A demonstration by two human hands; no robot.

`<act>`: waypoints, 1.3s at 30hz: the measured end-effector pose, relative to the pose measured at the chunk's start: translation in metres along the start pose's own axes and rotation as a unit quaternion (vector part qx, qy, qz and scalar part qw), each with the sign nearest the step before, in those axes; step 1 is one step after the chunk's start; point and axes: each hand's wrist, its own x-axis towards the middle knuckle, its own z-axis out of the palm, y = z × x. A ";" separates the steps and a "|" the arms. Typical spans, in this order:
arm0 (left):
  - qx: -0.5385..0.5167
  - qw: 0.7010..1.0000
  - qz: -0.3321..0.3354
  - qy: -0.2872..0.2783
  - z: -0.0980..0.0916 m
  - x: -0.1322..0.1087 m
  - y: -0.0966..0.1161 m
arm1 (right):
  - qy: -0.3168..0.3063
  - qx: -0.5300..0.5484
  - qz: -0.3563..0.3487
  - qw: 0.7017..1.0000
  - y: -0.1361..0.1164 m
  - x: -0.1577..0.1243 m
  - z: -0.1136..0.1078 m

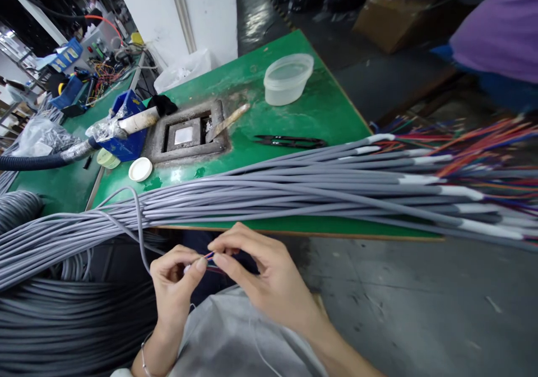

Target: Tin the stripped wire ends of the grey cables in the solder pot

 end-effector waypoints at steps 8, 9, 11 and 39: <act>0.010 0.999 -0.034 -0.037 -0.005 0.002 0.005 | -0.012 -0.141 -0.083 0.986 -0.007 0.003 -0.001; -0.003 0.998 -0.053 -0.040 -0.007 0.003 0.004 | 0.007 -0.154 -0.089 0.984 -0.007 0.004 -0.003; -0.034 0.994 -0.095 -0.044 -0.009 0.004 0.003 | 0.036 -0.172 -0.103 0.979 -0.007 0.006 -0.006; 0.043 0.995 0.090 -0.016 0.000 -0.002 0.007 | 0.017 0.012 0.004 1.000 0.003 -0.011 0.014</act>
